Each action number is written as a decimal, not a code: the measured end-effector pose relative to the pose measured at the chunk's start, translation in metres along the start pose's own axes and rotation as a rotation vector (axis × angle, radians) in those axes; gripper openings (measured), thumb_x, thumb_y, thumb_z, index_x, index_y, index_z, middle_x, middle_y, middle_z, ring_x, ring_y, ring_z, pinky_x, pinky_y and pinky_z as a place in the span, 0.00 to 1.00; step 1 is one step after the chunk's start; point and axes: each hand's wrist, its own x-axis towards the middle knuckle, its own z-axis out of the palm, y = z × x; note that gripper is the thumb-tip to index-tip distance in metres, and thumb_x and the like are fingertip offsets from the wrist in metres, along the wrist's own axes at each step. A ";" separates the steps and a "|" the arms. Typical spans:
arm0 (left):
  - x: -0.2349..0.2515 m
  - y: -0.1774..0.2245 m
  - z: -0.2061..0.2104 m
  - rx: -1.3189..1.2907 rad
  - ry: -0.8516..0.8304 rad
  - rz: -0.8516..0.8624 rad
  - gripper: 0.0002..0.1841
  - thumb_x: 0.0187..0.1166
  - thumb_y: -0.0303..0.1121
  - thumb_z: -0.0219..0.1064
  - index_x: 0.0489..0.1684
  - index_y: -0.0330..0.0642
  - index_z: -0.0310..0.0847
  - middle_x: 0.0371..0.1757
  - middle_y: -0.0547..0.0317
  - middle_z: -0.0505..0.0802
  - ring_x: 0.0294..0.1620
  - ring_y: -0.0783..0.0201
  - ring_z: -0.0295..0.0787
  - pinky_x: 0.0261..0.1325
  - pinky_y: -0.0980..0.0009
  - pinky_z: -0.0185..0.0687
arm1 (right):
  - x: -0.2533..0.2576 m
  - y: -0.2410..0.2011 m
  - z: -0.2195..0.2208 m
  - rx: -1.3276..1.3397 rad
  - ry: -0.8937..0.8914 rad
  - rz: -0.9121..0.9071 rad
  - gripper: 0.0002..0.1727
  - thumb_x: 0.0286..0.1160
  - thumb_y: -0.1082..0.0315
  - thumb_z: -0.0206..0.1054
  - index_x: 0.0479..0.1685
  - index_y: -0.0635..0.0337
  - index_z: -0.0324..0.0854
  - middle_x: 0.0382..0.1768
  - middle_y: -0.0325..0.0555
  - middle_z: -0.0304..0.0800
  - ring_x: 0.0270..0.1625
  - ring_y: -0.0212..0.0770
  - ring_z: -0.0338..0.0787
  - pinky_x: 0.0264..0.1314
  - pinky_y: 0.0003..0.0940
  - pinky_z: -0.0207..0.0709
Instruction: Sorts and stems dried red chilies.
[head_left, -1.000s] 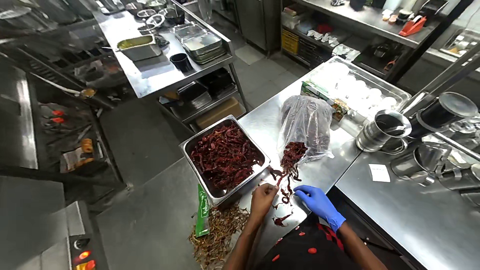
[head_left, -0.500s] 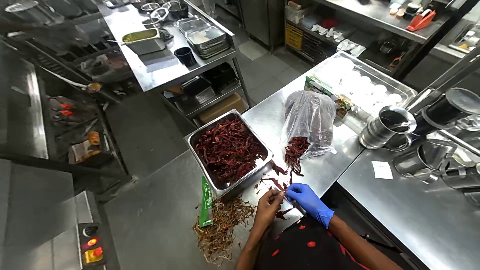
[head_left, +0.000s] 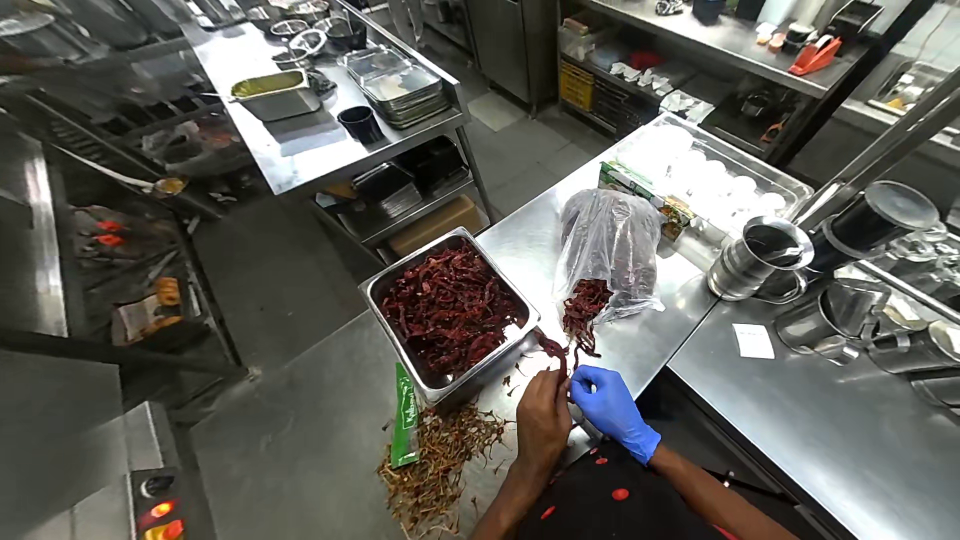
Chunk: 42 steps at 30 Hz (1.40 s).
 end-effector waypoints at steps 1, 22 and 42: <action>-0.001 0.000 0.003 0.109 0.046 0.111 0.12 0.82 0.32 0.60 0.44 0.38 0.91 0.40 0.56 0.93 0.42 0.59 0.93 0.48 0.61 0.91 | 0.000 -0.002 0.001 -0.031 0.036 -0.014 0.15 0.71 0.56 0.65 0.16 0.46 0.78 0.14 0.31 0.72 0.20 0.32 0.75 0.24 0.37 0.69; 0.055 -0.047 -0.064 -0.443 -0.303 -0.575 0.14 0.89 0.35 0.62 0.62 0.35 0.85 0.41 0.49 0.95 0.33 0.57 0.93 0.40 0.59 0.92 | 0.009 0.040 -0.041 -0.140 -0.130 0.123 0.21 0.88 0.47 0.56 0.62 0.41 0.91 0.49 0.34 0.96 0.51 0.34 0.93 0.59 0.47 0.86; 0.033 -0.020 -0.043 -0.764 -0.453 -0.329 0.10 0.88 0.31 0.60 0.57 0.39 0.84 0.39 0.47 0.93 0.38 0.54 0.90 0.44 0.61 0.88 | 0.001 0.014 -0.035 -0.174 -0.063 -0.323 0.23 0.83 0.47 0.65 0.73 0.41 0.84 0.65 0.30 0.90 0.68 0.32 0.85 0.73 0.45 0.78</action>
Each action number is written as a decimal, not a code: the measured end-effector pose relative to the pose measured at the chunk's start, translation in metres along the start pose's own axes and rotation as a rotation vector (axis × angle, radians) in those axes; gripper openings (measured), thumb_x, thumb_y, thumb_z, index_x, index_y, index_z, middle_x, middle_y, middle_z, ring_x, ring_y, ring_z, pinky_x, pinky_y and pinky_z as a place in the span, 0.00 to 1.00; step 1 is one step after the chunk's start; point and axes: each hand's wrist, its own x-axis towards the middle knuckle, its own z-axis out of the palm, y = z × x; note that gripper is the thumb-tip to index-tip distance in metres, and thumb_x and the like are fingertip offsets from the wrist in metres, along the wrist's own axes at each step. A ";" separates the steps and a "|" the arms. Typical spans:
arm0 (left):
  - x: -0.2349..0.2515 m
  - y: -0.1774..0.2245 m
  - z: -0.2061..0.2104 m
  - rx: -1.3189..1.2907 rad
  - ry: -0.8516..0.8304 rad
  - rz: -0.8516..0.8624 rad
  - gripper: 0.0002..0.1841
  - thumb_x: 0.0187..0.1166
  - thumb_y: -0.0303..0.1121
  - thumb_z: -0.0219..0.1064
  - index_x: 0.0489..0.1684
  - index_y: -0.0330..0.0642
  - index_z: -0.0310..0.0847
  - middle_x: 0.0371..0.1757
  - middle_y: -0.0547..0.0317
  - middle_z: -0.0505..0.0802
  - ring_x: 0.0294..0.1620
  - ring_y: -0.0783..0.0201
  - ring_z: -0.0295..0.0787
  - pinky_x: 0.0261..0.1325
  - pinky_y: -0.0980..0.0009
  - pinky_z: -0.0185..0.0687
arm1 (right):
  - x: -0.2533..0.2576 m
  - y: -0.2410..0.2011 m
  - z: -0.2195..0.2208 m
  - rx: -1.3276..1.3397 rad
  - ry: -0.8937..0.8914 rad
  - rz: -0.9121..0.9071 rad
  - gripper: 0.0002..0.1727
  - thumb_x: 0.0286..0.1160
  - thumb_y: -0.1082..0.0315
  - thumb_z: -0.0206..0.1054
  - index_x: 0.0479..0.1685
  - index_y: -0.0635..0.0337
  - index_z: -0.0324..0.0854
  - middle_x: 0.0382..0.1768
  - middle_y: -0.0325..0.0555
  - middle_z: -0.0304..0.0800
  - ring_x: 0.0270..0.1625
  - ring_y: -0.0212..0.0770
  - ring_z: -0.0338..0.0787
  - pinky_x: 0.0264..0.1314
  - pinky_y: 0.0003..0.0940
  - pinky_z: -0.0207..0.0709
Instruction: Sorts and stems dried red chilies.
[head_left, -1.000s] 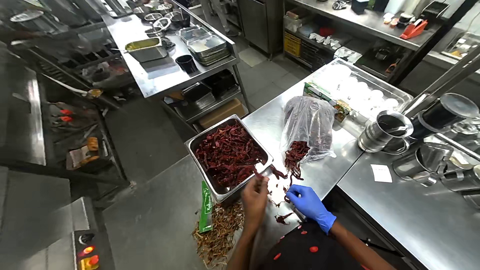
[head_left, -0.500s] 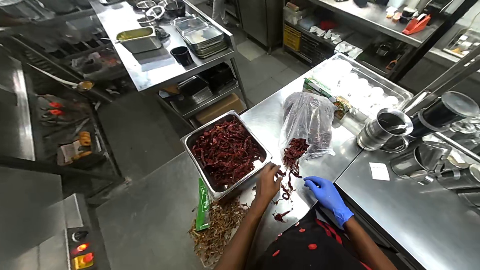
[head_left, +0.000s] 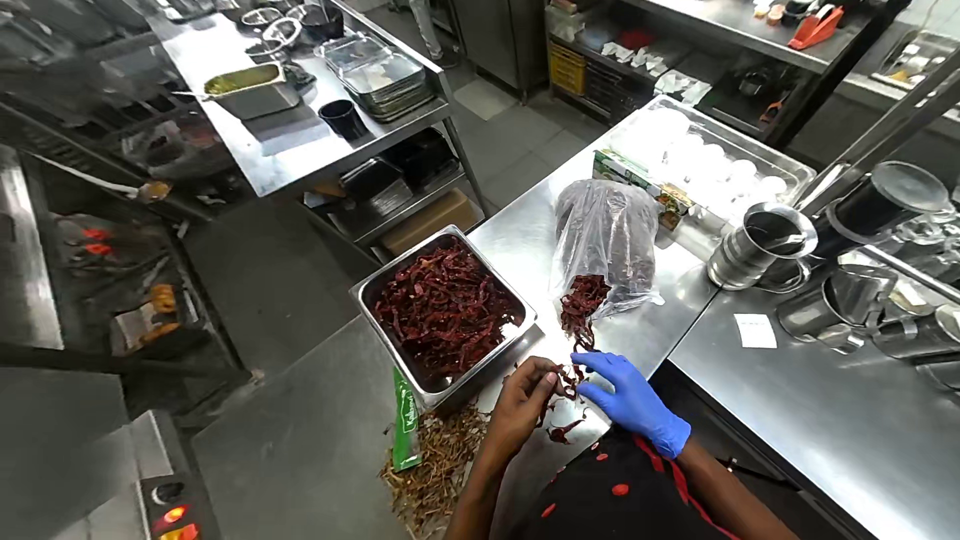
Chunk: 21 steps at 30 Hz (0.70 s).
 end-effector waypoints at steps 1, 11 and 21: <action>-0.004 0.006 0.002 -0.045 -0.036 -0.035 0.11 0.88 0.31 0.59 0.58 0.38 0.83 0.39 0.46 0.92 0.37 0.55 0.89 0.43 0.63 0.87 | 0.004 -0.005 0.005 -0.018 0.008 -0.053 0.19 0.84 0.49 0.65 0.66 0.43 0.87 0.60 0.30 0.91 0.65 0.32 0.86 0.70 0.43 0.79; -0.015 0.027 0.019 0.372 0.152 0.058 0.08 0.84 0.42 0.66 0.52 0.55 0.87 0.32 0.67 0.91 0.28 0.67 0.85 0.33 0.68 0.83 | 0.018 -0.016 0.005 -0.066 0.062 -0.221 0.15 0.88 0.58 0.58 0.42 0.50 0.90 0.38 0.34 0.90 0.48 0.35 0.88 0.56 0.41 0.79; -0.012 0.039 0.044 -0.463 0.232 -0.082 0.05 0.82 0.28 0.65 0.38 0.39 0.87 0.27 0.56 0.84 0.16 0.76 0.65 0.18 0.80 0.60 | 0.012 -0.030 0.006 1.048 -0.073 0.204 0.12 0.83 0.65 0.64 0.33 0.62 0.86 0.29 0.42 0.86 0.36 0.34 0.85 0.47 0.33 0.82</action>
